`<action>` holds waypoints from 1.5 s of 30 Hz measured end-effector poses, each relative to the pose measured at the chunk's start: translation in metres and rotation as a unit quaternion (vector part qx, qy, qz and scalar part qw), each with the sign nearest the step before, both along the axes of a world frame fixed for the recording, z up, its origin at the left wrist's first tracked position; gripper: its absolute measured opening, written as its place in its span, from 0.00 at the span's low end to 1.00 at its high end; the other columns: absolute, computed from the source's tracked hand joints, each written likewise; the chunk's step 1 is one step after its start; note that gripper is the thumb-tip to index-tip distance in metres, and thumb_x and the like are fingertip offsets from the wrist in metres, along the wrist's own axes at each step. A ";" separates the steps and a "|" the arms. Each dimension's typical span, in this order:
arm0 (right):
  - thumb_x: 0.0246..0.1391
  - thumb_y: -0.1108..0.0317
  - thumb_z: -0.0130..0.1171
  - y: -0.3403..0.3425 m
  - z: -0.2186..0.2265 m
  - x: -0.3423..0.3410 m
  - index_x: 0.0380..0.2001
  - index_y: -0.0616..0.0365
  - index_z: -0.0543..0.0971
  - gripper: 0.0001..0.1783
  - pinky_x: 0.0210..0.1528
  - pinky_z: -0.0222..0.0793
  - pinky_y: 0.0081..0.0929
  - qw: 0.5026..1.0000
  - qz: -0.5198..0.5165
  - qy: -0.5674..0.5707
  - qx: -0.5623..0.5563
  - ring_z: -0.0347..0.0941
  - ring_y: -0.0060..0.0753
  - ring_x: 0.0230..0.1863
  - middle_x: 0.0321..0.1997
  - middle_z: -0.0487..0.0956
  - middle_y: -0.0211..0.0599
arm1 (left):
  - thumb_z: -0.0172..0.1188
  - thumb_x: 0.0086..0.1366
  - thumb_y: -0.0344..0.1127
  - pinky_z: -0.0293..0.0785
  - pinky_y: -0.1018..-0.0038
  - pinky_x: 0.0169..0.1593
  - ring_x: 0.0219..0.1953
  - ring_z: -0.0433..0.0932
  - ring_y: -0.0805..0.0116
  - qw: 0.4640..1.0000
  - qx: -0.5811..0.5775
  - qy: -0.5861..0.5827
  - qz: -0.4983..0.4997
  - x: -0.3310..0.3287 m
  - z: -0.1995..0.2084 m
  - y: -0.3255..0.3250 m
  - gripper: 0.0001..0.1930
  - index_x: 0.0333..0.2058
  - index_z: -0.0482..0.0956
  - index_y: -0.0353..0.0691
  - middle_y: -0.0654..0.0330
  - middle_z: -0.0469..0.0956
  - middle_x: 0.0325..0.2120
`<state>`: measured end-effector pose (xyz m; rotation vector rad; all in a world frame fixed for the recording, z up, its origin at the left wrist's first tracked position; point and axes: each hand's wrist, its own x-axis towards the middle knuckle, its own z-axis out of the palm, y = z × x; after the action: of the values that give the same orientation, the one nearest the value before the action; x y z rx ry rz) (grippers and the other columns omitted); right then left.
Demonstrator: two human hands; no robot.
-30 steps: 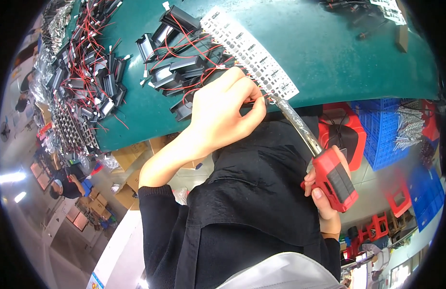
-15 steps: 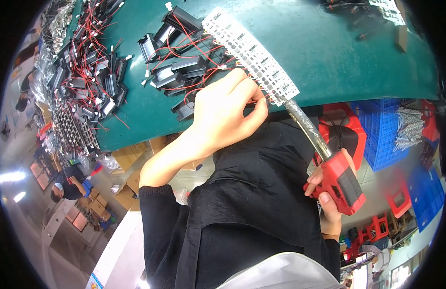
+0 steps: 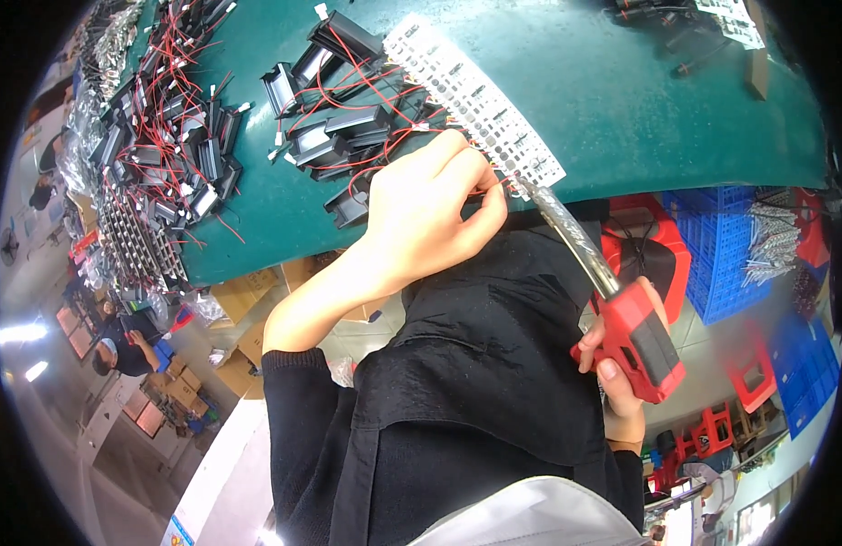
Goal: The person solders wires from small electronic modules onto circuit board strips using a soldering tool, repeatedly positioning the components and soldering connections on the workbench.
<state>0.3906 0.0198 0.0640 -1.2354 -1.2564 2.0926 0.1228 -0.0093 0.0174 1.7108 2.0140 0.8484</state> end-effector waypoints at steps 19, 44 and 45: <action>0.47 0.57 0.53 0.015 -0.027 0.000 0.40 0.67 0.69 0.23 0.30 0.65 0.28 0.992 0.002 0.116 0.056 0.68 0.29 0.22 0.32 0.69 0.46 | 0.57 0.48 0.32 0.71 0.62 0.23 0.20 0.73 0.54 0.998 0.043 -0.018 0.047 0.002 -0.002 0.001 0.07 0.27 0.72 0.40 0.56 0.69 0.21; 0.46 0.64 0.51 0.029 -0.027 -0.012 0.43 0.74 0.65 0.25 0.24 0.67 0.19 0.980 0.000 0.161 0.118 0.67 0.27 0.20 0.36 0.69 0.49 | 0.64 0.52 0.30 0.72 0.65 0.37 0.34 0.74 0.57 0.988 0.135 -0.046 0.052 -0.014 -0.001 0.002 0.08 0.32 0.78 0.43 0.58 0.73 0.31; 0.44 0.62 0.51 0.027 -0.014 -0.030 0.44 0.74 0.66 0.27 0.23 0.66 0.17 0.980 -0.010 0.173 0.098 0.67 0.27 0.21 0.35 0.69 0.50 | 0.64 0.52 0.28 0.72 0.66 0.36 0.33 0.74 0.57 0.990 0.116 -0.048 0.064 -0.016 0.005 -0.002 0.09 0.34 0.78 0.42 0.58 0.74 0.29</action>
<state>0.3604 0.0468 0.0504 -0.7549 -1.2444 2.0043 0.1066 -0.0112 0.0221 1.6350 2.0451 1.2278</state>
